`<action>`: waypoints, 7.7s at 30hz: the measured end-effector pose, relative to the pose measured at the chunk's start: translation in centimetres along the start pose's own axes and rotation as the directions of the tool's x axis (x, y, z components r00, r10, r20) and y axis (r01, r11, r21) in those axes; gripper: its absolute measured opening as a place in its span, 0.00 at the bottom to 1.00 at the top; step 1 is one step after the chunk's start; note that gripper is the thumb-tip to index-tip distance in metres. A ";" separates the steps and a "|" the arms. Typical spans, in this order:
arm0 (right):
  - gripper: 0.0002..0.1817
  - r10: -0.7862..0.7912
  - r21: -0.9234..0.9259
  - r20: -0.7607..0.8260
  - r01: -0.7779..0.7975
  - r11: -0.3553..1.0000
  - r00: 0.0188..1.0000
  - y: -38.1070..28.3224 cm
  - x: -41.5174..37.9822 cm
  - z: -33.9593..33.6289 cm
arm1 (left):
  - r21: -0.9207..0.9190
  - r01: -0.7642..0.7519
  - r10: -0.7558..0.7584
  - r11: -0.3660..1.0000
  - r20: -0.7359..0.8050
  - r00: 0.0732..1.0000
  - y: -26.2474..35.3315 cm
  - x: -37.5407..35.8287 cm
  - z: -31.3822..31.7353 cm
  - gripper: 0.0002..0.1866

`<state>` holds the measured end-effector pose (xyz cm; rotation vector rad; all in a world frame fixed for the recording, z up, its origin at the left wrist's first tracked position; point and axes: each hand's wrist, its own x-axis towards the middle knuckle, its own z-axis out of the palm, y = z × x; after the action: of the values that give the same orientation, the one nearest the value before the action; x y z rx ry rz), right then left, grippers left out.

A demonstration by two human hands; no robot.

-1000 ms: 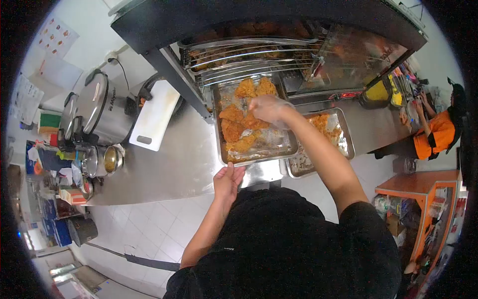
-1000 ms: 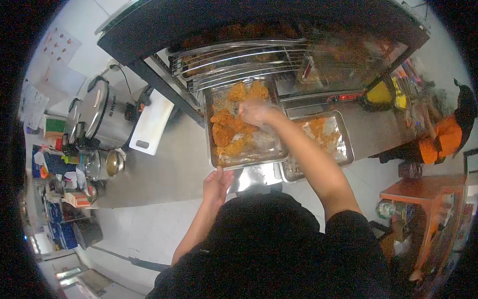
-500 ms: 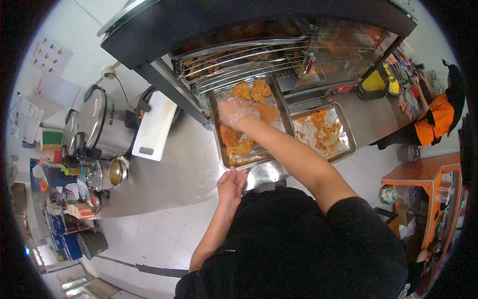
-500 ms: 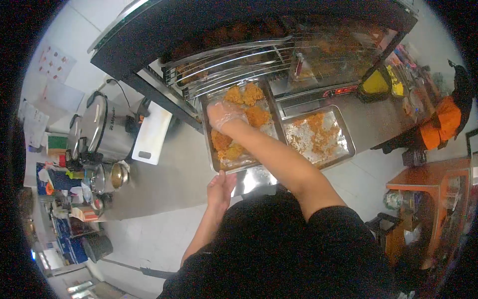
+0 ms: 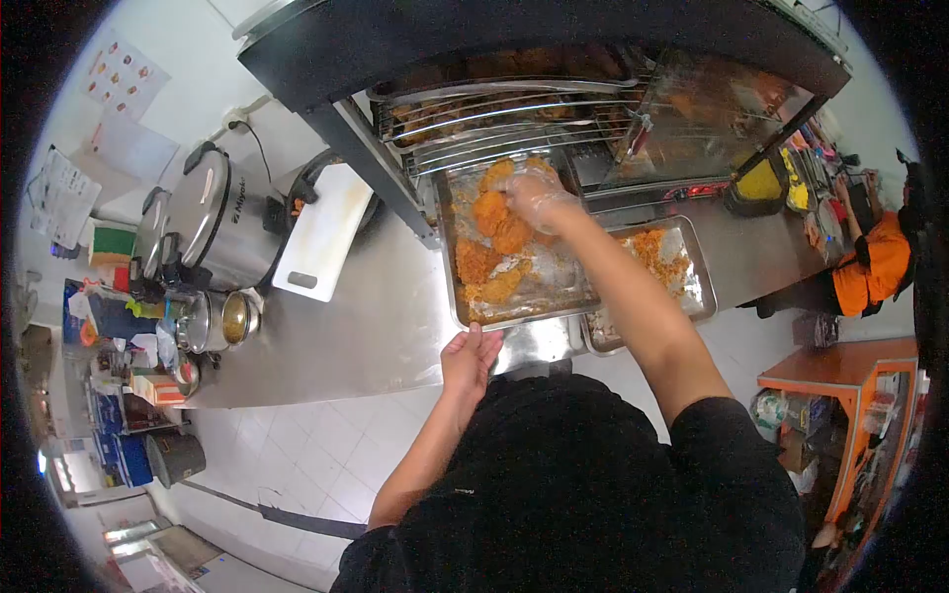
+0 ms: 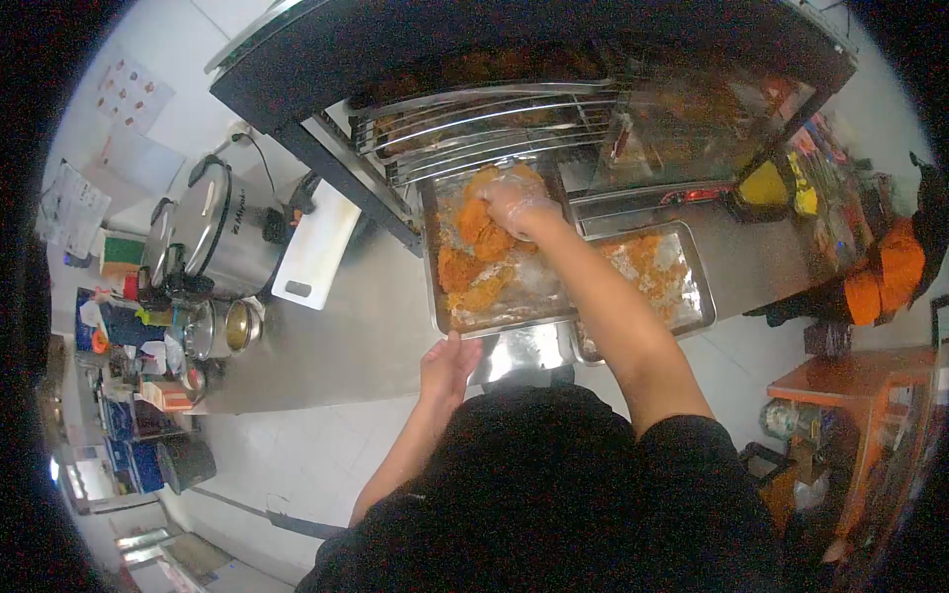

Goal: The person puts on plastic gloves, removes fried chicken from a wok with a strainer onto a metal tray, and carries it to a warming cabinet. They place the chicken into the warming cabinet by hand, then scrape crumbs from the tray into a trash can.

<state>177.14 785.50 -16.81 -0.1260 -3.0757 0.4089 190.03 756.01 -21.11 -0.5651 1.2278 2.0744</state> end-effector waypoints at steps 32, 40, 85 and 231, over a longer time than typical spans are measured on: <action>0.18 0.507 0.346 0.187 -0.539 0.768 0.842 4.9 -17.8 -0.7 | -0.096 0.018 -0.014 0.995 0.039 0.999 0.6 0.1 1.5 0.07; 0.20 0.582 0.913 0.282 -0.400 0.082 0.763 6.0 -13.5 4.4 | -0.069 -0.121 0.129 0.990 0.116 0.985 2.6 6.8 3.5 0.12; 0.14 0.340 0.419 -0.724 -0.009 0.908 0.600 11.6 -10.8 -8.3 | 0.902 -0.137 0.207 0.410 0.055 0.977 -5.2 5.7 -1.5 0.05; 0.31 -0.754 0.554 -0.230 0.555 -0.621 -0.615 -387.7 -15.8 117.9 | 0.272 -0.401 0.236 0.875 -0.962 -0.136 129.7 -99.9 -327.0 0.12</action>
<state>158.04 380.64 -29.25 2.9318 -1.2699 0.8890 177.55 390.68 -31.34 -2.4584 2.2002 1.8953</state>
